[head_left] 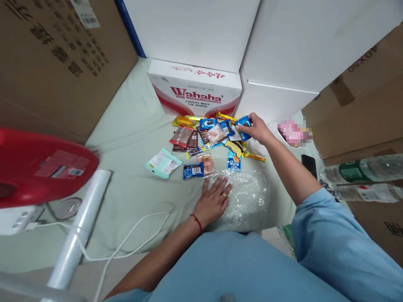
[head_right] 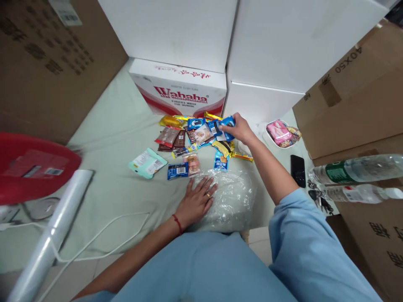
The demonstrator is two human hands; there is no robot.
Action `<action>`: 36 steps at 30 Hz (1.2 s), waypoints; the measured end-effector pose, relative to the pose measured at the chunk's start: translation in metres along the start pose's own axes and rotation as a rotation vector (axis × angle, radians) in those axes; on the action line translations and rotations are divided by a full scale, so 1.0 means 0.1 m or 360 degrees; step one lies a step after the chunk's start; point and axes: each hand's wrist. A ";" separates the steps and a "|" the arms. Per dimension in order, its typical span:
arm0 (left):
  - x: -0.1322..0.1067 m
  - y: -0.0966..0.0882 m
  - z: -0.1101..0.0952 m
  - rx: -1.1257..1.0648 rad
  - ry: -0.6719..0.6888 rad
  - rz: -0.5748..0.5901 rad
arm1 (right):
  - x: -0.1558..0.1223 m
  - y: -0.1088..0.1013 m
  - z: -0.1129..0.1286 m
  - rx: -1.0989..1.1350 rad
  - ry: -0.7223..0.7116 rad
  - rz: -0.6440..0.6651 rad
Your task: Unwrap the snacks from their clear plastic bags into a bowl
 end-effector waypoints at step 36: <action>-0.03 0.03 -0.01 0.0057 -0.0192 -0.0043 | -0.28 0.40 0.88 -0.0411 -0.0787 0.0061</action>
Point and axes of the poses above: each hand's wrist, its own x-axis towards the middle knuckle, its own y-axis out of the palm, z = x × y, and after that the axes turned 11 degrees about -z, right-handed
